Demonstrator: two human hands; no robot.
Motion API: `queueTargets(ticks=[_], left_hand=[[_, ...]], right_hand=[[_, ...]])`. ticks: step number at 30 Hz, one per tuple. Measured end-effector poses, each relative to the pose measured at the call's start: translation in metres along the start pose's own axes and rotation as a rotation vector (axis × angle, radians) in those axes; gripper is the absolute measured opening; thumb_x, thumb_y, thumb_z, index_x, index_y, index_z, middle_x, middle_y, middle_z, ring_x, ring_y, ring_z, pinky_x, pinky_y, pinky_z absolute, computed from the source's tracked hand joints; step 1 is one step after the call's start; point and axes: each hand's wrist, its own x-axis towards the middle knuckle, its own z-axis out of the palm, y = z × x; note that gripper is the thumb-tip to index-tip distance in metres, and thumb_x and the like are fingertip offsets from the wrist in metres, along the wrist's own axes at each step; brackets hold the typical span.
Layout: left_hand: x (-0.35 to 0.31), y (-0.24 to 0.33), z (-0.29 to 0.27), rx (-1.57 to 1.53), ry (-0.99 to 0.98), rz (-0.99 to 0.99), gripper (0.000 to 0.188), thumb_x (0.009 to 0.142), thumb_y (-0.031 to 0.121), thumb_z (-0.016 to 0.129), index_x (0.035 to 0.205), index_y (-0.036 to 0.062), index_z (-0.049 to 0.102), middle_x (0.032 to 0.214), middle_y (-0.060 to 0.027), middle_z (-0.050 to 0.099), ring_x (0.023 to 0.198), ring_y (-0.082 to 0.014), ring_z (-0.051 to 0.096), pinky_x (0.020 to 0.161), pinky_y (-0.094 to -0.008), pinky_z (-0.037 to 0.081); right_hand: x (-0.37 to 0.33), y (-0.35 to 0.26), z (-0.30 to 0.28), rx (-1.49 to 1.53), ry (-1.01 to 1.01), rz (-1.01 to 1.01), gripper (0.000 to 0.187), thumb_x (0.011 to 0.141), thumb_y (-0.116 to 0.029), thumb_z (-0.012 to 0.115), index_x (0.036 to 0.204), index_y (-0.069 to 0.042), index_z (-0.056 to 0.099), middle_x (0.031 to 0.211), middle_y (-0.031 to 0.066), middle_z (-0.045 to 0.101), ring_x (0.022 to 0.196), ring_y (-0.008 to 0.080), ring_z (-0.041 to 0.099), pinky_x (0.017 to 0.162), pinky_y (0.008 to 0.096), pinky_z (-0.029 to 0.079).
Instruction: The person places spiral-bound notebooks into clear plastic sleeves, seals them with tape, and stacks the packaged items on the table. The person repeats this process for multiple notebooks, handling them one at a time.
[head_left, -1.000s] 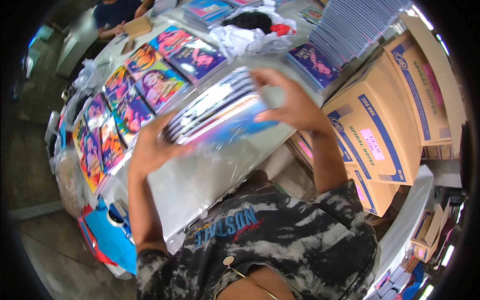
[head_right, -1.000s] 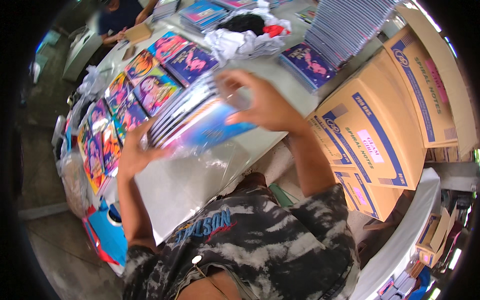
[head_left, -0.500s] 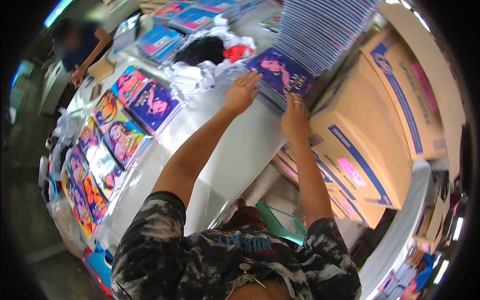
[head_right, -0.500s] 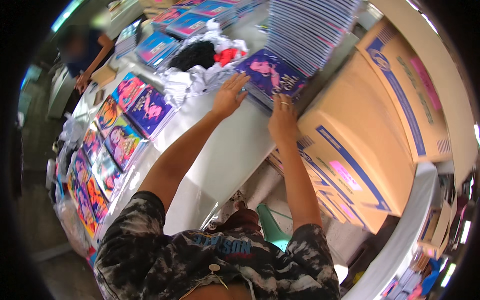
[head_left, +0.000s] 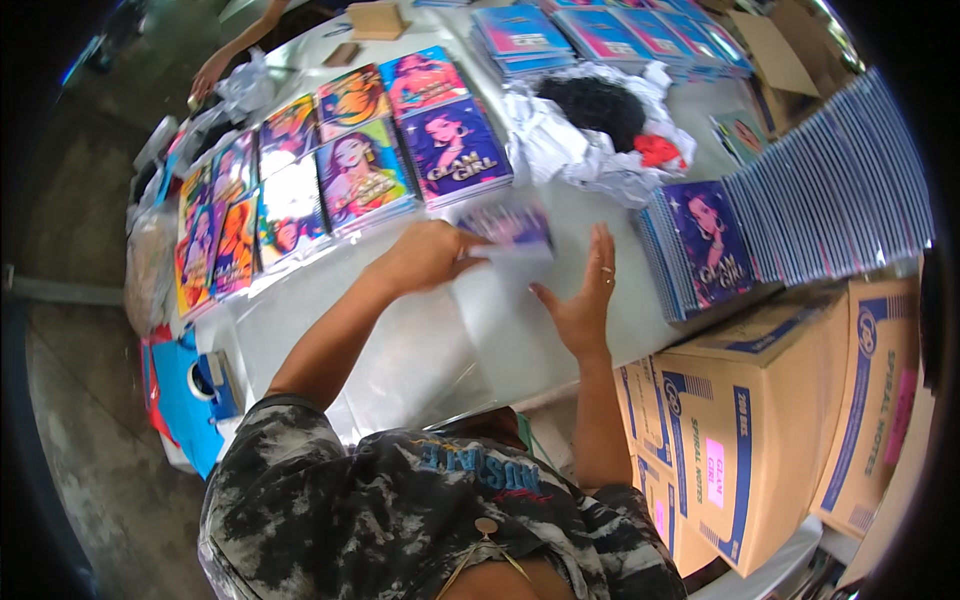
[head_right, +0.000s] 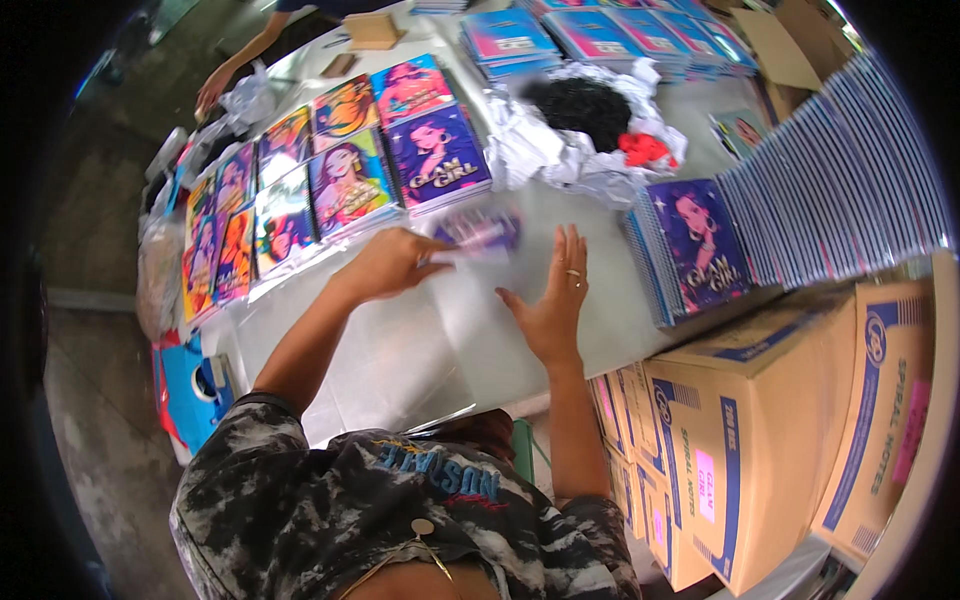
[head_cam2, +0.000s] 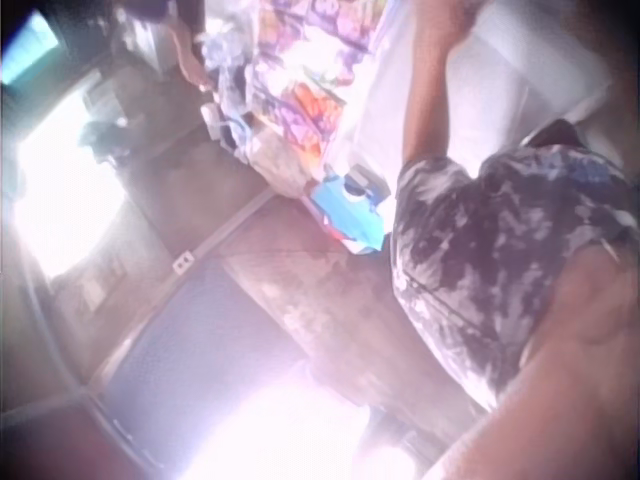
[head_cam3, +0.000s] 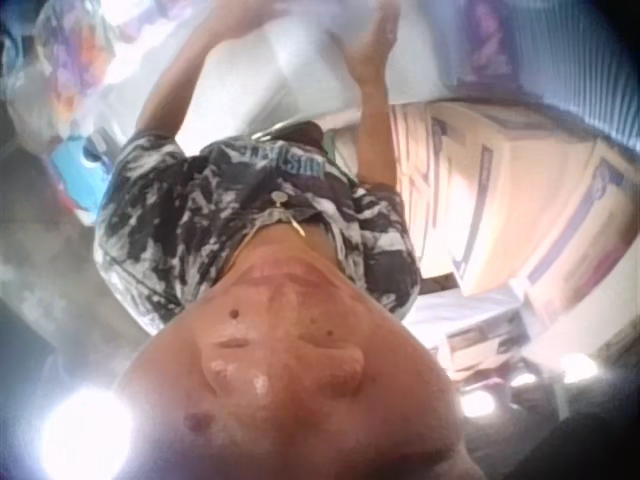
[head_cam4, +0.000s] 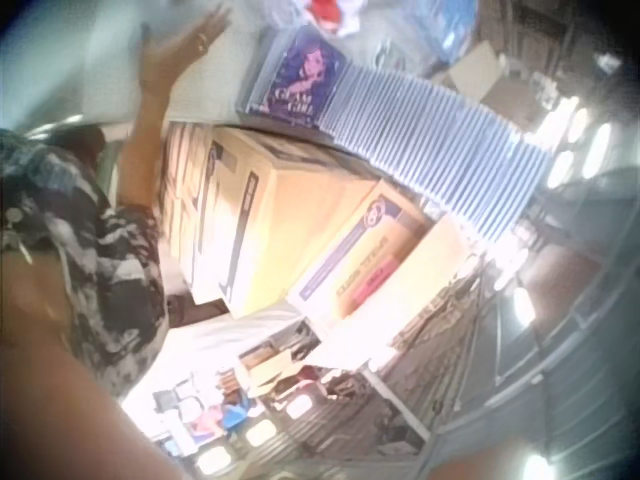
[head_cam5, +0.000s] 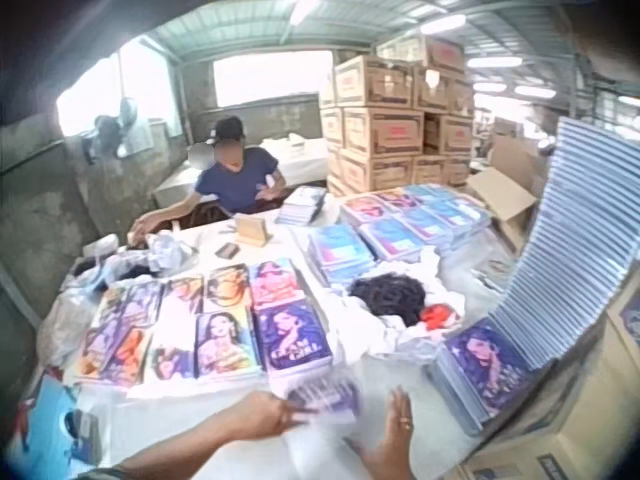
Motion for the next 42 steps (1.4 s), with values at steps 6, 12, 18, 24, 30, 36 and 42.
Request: queueTargets(ticks=[6, 12, 18, 24, 30, 36, 42], left_hand=[[-0.009, -0.129, -0.037, -0.082, 0.307, -0.593, 0.053, 0.082, 0.040, 0.061, 0.120, 0.0038, 0.054, 0.121, -0.0158, 0.055, 0.112, -0.0287, 0.052, 0.090, -0.0369, 0.043], [-0.021, -0.237, 0.065, 0.051, 0.518, -1.057, 0.094, 0.069, 0.055, 0.067, 0.138, 0.0075, 0.025, 0.141, -0.0321, 0.015, 0.132, -0.0448, 0.013, 0.107, -0.0497, 0.012], [-0.005, -0.222, 0.040, -0.108, 0.696, -1.259, 0.112, 0.054, 0.047, 0.079, 0.138, 0.0101, 0.015, 0.127, -0.0304, 0.032, 0.120, -0.0438, 0.032, 0.096, -0.0481, 0.031], [-0.073, -0.209, -0.060, -0.094, 1.072, -0.574, 0.029, 0.082, 0.028, 0.059, 0.096, 0.0039, 0.057, 0.096, -0.0186, 0.058, 0.081, -0.0364, 0.057, 0.069, -0.0439, 0.045], [-0.260, -0.109, -0.120, -0.398, 1.690, -0.245, 0.019, 0.088, 0.014, 0.054, 0.095, -0.0030, 0.054, 0.076, -0.0092, 0.057, 0.073, -0.0181, 0.052, 0.067, -0.0332, 0.043], [-0.320, -0.115, 0.053, -0.504, 0.947, -1.042, 0.043, 0.082, 0.023, 0.064, 0.115, -0.0011, 0.051, 0.090, -0.0183, 0.059, 0.078, -0.0254, 0.057, 0.072, -0.0344, 0.045], [-0.331, -0.161, 0.051, 0.066, 0.925, -0.916, 0.072, 0.070, 0.022, 0.074, 0.131, 0.0076, 0.037, 0.121, -0.0173, 0.046, 0.112, -0.0335, 0.042, 0.094, -0.0446, 0.034]], right_hand=[[-0.008, -0.025, -0.030, 0.427, -0.469, 0.513, 0.028, 0.080, -0.017, 0.066, 0.096, 0.005, 0.061, 0.081, 0.0114, 0.064, 0.075, 0.0122, 0.055, 0.072, 0.0257, 0.043], [-0.043, -0.034, -0.055, 0.361, -0.081, 0.457, 0.022, 0.082, -0.015, 0.065, 0.092, 0.005, 0.062, 0.079, 0.0054, 0.063, 0.073, 0.0087, 0.051, 0.069, 0.0236, 0.042], [-0.066, -0.080, -0.034, 0.513, 0.096, 0.388, 0.022, 0.083, -0.016, 0.065, 0.090, 0.005, 0.061, 0.083, 0.0028, 0.061, 0.075, 0.0085, 0.050, 0.072, 0.0225, 0.040], [-0.095, -0.157, 0.011, 0.600, 0.083, 0.336, 0.021, 0.083, -0.013, 0.063, 0.093, 0.005, 0.060, 0.085, 0.0031, 0.060, 0.077, 0.0086, 0.050, 0.073, 0.0223, 0.040], [-0.110, -0.186, 0.147, 0.821, -0.412, 0.538, 0.023, 0.085, -0.018, 0.061, 0.096, 0.002, 0.059, 0.079, -0.0017, 0.057, 0.071, 0.0065, 0.048, 0.062, 0.0250, 0.042], [-0.108, -0.129, 0.251, -0.095, -0.668, 0.067, 0.030, 0.080, -0.019, 0.063, 0.105, -0.003, 0.061, 0.088, 0.0143, 0.062, 0.077, 0.0288, 0.059, 0.072, 0.0354, 0.046], [-0.037, -0.168, 0.276, 0.024, -0.633, 0.059, 0.036, 0.078, -0.021, 0.065, 0.110, -0.004, 0.059, 0.101, 0.0192, 0.058, 0.098, 0.0344, 0.055, 0.083, 0.0416, 0.045]])
